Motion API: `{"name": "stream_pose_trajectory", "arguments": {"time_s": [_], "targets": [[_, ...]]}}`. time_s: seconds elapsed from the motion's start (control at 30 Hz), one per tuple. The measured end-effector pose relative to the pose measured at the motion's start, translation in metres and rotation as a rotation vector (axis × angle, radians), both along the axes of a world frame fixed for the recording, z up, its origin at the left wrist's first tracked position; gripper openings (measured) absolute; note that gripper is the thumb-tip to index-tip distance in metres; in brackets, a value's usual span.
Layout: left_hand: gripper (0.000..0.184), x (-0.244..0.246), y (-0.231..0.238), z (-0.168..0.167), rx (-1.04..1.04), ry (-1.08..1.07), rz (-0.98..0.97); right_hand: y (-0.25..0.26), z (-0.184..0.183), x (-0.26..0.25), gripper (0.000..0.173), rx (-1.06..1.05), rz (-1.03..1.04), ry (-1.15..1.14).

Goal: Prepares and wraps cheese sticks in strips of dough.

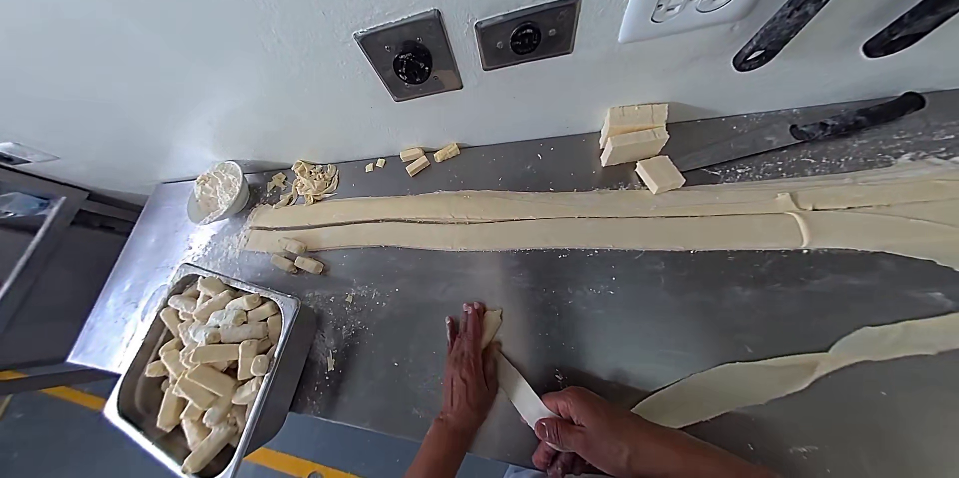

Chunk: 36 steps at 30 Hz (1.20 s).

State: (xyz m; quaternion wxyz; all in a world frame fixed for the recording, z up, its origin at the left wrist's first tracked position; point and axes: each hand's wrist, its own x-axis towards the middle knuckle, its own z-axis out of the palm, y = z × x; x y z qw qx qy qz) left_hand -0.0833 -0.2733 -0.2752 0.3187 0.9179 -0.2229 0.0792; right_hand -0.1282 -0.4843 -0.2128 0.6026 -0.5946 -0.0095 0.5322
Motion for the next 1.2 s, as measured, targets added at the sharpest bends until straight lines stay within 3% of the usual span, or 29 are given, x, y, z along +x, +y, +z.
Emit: {"name": "stream_pose_trajectory", "arguments": {"time_s": [0.13, 0.23, 0.37, 0.5, 0.63, 0.7, 0.8, 0.9, 1.03, 1.2], "targets": [[0.048, -0.004, 0.004, 0.003, -0.034, 0.049, 0.010, 0.003, -0.002, 0.000, 0.030, -0.010, -0.026, 0.060], [0.063, -0.007, -0.005, -0.001, -0.102, 0.110, 0.045, 0.004, -0.007, 0.003, 0.031, -0.009, -0.093, 0.076], [0.050, -0.006, -0.012, 0.001, -0.128, 0.053, 0.085, 0.002, -0.010, 0.008, 0.031, -0.026, -0.146, 0.086], [0.044, -0.012, -0.007, 0.006, -0.086, 0.060, -0.067, -0.001, -0.008, 0.014, 0.029, -0.023, -0.176, 0.115], [0.054, -0.014, -0.009, 0.005, -0.153, 0.160, -0.003, -0.003, -0.010, 0.017, 0.029, -0.010, -0.208, 0.136], [0.051, -0.018, -0.015, 0.005, -0.173, 0.185, -0.013, -0.006, -0.012, 0.018, 0.028, -0.024, -0.233, 0.137], [0.035, -0.015, -0.014, 0.004, -0.144, 0.064, 0.014, -0.008, -0.014, 0.023, 0.028, -0.045, -0.232, 0.142], [0.037, -0.019, -0.008, 0.009, -0.075, 0.055, -0.101, -0.009, -0.011, 0.030, 0.029, -0.051, -0.243, 0.169], [0.049, -0.022, -0.013, 0.021, -0.176, 0.205, 0.039, -0.001, -0.009, 0.042, 0.028, -0.050, -0.185, 0.179], [0.069, -0.012, -0.025, 0.044, -0.550, 0.591, 0.262, 0.003, 0.000, 0.052, 0.026, -0.186, -0.064, 0.042]]}}
